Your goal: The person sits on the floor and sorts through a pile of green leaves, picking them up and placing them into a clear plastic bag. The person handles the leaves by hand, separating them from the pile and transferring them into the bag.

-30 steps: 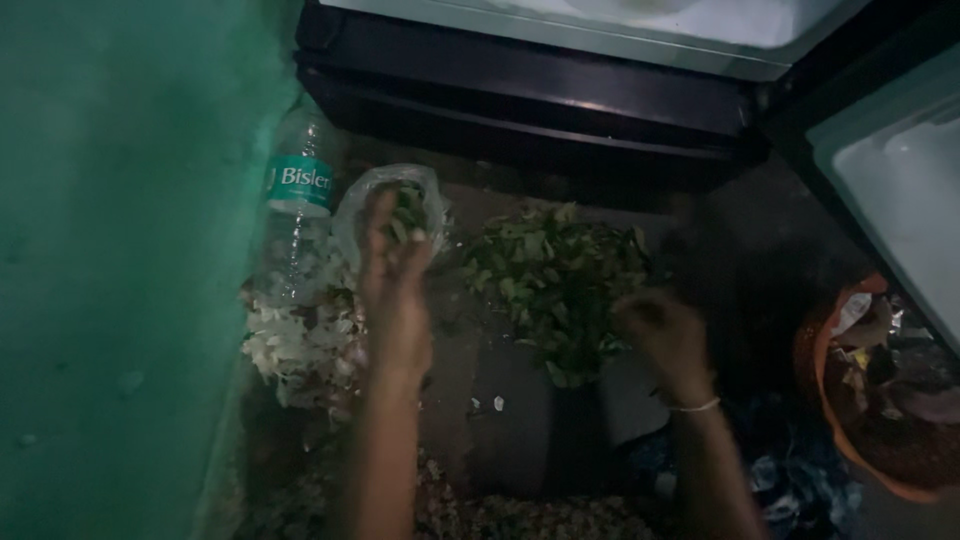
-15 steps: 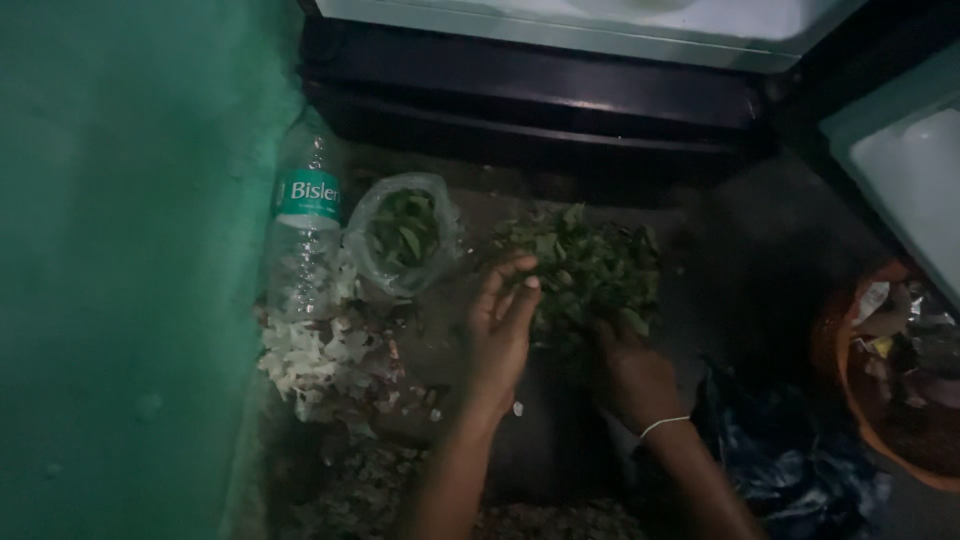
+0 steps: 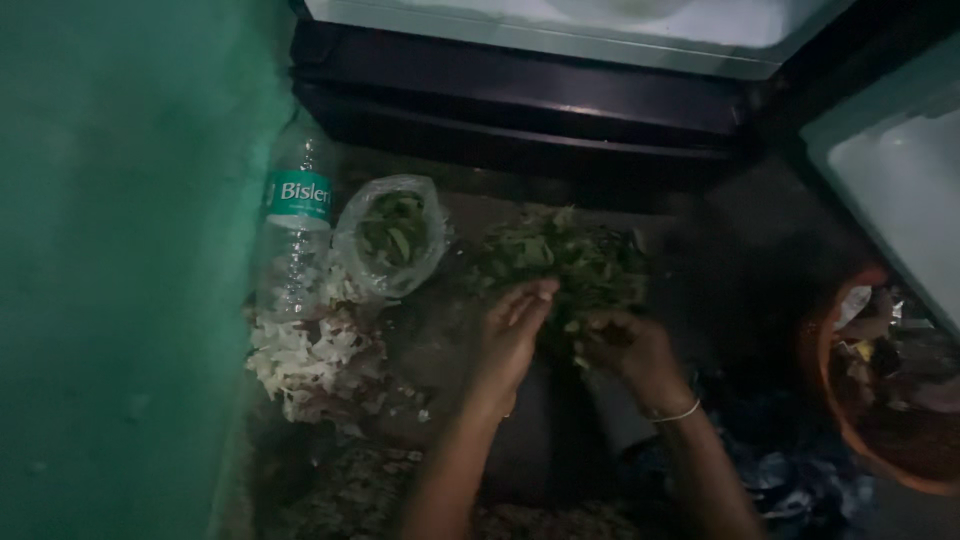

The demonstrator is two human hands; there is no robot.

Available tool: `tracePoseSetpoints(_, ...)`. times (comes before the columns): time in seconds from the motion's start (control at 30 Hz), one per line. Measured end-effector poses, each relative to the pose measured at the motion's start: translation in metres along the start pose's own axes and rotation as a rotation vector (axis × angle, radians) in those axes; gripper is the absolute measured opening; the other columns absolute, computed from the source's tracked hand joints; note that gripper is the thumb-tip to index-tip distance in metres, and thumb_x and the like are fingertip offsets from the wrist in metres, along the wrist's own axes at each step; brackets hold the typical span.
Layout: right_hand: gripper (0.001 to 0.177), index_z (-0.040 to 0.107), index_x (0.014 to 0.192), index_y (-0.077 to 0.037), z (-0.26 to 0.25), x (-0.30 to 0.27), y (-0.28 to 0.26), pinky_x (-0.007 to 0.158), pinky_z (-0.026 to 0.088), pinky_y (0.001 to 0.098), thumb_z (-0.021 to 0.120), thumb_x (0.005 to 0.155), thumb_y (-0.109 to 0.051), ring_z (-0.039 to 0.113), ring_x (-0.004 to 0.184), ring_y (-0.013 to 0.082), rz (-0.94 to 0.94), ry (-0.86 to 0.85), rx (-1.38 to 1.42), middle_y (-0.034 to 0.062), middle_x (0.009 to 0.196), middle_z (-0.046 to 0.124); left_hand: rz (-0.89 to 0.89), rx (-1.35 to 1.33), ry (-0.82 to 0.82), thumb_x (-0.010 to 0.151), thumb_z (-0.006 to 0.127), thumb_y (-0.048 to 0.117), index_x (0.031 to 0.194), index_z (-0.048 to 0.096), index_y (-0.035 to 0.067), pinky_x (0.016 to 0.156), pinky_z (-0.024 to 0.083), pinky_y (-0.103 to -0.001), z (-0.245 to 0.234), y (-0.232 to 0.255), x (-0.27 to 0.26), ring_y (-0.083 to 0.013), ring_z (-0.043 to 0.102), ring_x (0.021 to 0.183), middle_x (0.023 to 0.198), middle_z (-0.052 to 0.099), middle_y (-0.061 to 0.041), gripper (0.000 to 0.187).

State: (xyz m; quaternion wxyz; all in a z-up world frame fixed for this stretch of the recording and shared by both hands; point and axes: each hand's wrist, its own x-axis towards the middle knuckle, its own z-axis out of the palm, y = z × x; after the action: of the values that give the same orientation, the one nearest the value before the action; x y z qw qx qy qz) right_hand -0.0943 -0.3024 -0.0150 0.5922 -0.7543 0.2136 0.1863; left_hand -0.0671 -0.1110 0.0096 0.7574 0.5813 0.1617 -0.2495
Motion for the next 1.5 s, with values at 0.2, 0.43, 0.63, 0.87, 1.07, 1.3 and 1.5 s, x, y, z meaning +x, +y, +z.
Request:
tracePoseSetpoints(0.2,0.032,0.076,0.112,-0.002,0.002,-0.004,-0.007,0.068,0.061,0.0336,0.076,0.08,0.0,0.077,0.078,0.0199,0.099,0.025,0.086,0.0122,0.093,0.08,0.021,0.197,-0.134,0.094,0.072,0.033,0.122,0.074,0.014,0.082,0.057,-0.038,0.011,-0.01,0.0,-0.0202,0.069,0.093,0.107,0.075,-0.01,0.035)
tracePoseSetpoints(0.43,0.027,0.078,0.107,0.001,0.004,-0.003,0.001,0.068,0.061,0.0333,0.077,0.08,0.004,0.075,0.075,0.0184,0.081,-0.051,0.261,0.0117,0.091,0.08,0.072,0.362,-0.078,0.097,0.066,0.029,0.108,0.072,0.012,0.08,0.057,-0.036,0.01,-0.018,0.01,-0.0166,0.071,0.09,0.103,0.074,-0.004,0.021)
tracePoseSetpoints(0.63,0.021,0.075,0.103,0.0,0.005,-0.01,-0.005,0.057,0.051,0.0386,0.076,0.083,0.003,0.07,0.071,0.0239,0.133,-0.029,0.237,0.016,0.092,0.078,0.048,0.055,-0.023,0.096,0.058,0.03,0.111,0.07,0.016,0.095,0.05,-0.041,0.0,-0.017,0.011,-0.0184,0.067,0.107,0.112,0.072,-0.004,0.024)
tracePoseSetpoints(0.87,0.021,0.072,0.105,0.001,0.004,-0.003,-0.005,0.076,0.057,0.038,0.069,0.085,0.001,0.07,0.086,0.0244,0.13,-0.105,0.532,0.0151,0.097,0.075,0.038,-0.11,-0.048,0.099,0.059,0.033,0.102,0.066,0.013,0.096,0.052,-0.042,-0.001,-0.02,0.017,-0.0193,0.07,0.103,0.106,0.074,-0.005,0.022)
tracePoseSetpoints(1.07,0.027,0.066,0.11,-0.004,0.006,-0.008,-0.013,0.069,0.053,0.0338,0.062,0.085,-0.016,0.065,0.078,0.0193,0.138,-0.096,0.696,0.0073,0.091,0.07,0.007,-0.08,-0.021,0.097,0.062,0.039,0.106,0.067,0.013,0.088,0.058,-0.039,0.003,-0.02,0.015,-0.0171,0.075,0.096,0.101,0.076,-0.006,0.028)
tracePoseSetpoints(1.3,0.022,0.064,0.1,-0.007,0.014,-0.008,-0.007,0.053,0.045,0.0292,0.075,0.09,-0.023,0.056,0.065,0.0131,0.164,-0.056,0.546,0.0016,0.081,0.063,-0.054,0.217,0.033,0.094,0.069,0.041,0.113,0.075,0.008,0.079,0.057,-0.032,0.007,-0.019,0.012,-0.0155,0.072,0.088,0.097,0.077,-0.004,0.038)
tracePoseSetpoints(1.5,0.015,0.069,0.093,-0.006,0.01,-0.007,-0.008,0.043,0.039,0.0277,0.074,0.088,-0.019,0.049,0.052,0.0112,0.19,-0.041,0.559,0.0012,0.071,0.061,-0.019,0.135,-0.022,0.093,0.07,0.04,0.111,0.079,0.008,0.076,0.056,-0.029,0.007,-0.026,0.013,-0.011,0.07,0.085,0.092,0.076,-0.002,0.038)
